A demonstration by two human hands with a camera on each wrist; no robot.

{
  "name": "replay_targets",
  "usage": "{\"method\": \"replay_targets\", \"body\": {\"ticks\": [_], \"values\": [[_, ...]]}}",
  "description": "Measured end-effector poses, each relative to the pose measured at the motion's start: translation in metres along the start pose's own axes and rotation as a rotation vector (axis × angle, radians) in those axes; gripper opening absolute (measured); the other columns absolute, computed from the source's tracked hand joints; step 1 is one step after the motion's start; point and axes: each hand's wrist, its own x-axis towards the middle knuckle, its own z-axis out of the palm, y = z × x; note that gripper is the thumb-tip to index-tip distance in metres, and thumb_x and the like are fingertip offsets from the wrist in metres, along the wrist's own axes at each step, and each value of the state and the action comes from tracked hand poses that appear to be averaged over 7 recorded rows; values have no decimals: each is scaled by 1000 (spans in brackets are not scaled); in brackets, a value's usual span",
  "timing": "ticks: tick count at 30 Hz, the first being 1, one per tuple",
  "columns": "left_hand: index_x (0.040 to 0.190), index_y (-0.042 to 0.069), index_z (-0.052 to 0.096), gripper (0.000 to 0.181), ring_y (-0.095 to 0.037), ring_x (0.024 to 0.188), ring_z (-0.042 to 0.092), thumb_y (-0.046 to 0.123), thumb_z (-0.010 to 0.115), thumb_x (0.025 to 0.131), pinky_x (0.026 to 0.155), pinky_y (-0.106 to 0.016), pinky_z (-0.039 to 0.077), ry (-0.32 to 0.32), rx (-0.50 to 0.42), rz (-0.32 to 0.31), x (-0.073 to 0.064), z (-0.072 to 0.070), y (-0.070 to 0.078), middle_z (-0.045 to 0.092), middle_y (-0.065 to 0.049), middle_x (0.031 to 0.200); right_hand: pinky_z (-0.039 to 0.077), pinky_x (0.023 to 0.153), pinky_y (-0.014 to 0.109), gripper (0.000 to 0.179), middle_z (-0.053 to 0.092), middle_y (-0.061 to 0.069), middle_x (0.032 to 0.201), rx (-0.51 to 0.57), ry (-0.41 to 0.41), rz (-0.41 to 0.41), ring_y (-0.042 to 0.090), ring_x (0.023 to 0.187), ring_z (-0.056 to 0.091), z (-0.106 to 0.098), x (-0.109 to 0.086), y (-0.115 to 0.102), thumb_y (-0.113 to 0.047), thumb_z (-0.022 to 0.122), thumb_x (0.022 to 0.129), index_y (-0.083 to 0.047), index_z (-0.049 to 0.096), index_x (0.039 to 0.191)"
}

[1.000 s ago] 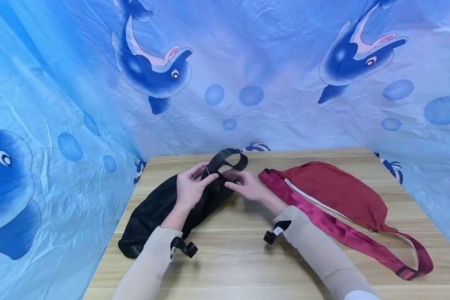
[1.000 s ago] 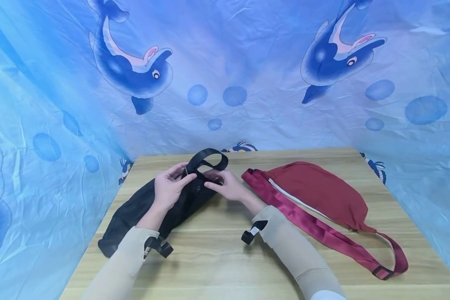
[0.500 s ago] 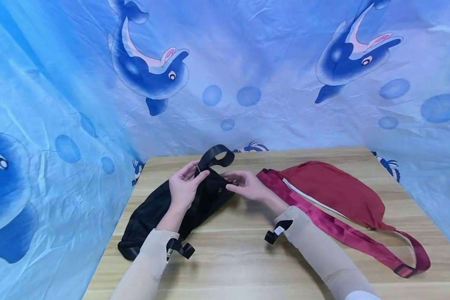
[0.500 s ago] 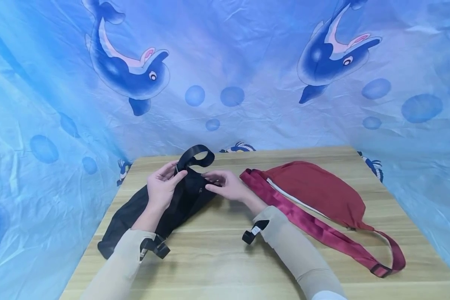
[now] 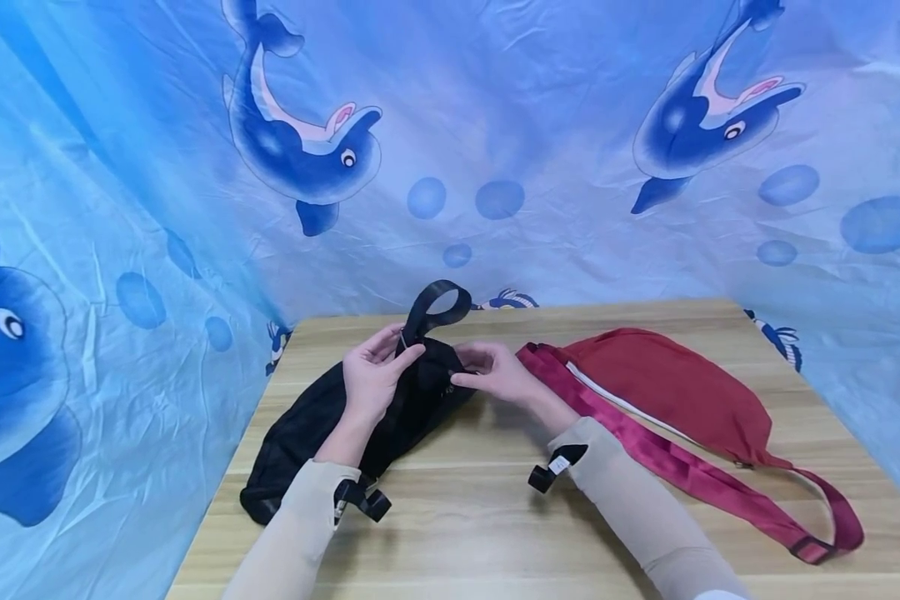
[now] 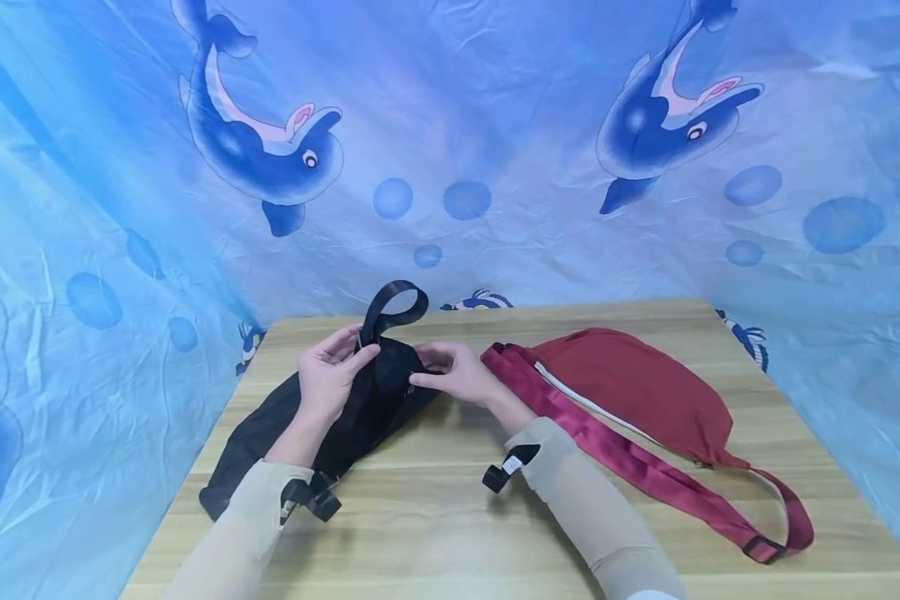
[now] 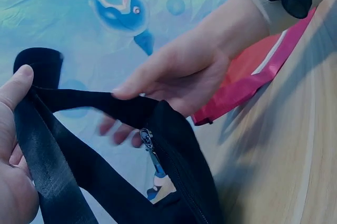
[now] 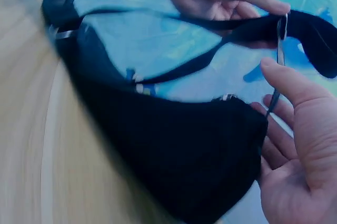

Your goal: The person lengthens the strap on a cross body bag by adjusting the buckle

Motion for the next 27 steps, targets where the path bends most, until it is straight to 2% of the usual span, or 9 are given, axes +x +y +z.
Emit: {"method": "replay_targets", "body": {"ticks": [4,9,14,18,24,27], "values": [[122,-1,77,40,-3,98,77,5,90,84,97,-17,59,-9,5,33,0,1,5,80,15,96,60,93,21,41,76,24,125,37,45,-10,7,105,74,4,1,3,-5,79,95,4,70,134],[123,-3,76,41,-2,96,77,1,89,84,94,-18,60,24,-11,39,-1,-4,7,80,19,93,60,91,21,40,78,20,122,-42,40,-11,6,103,73,0,-5,9,-8,80,96,-1,73,134],[122,0,78,41,-3,100,77,4,91,84,97,-20,60,24,4,33,0,-4,7,81,14,97,58,99,21,48,74,21,133,-1,81,-123,6,111,74,6,-2,0,-6,81,94,0,68,140],[121,3,79,41,-4,103,77,10,92,83,100,-18,58,16,9,27,2,-3,8,81,12,100,59,99,21,43,72,24,134,21,120,-178,5,112,75,6,-2,-4,-4,82,92,4,71,134],[123,-4,76,42,-1,96,77,-2,90,82,92,-18,61,55,-52,11,1,-3,8,80,15,93,59,98,20,40,73,24,131,-14,109,-132,3,113,73,-1,-10,2,0,81,92,5,73,131],[125,-7,74,46,0,95,77,-6,88,82,92,-18,61,73,-70,8,1,-2,9,80,15,94,60,100,24,43,73,21,134,-23,107,-131,5,116,73,0,-9,2,-2,82,92,2,72,133]]}}
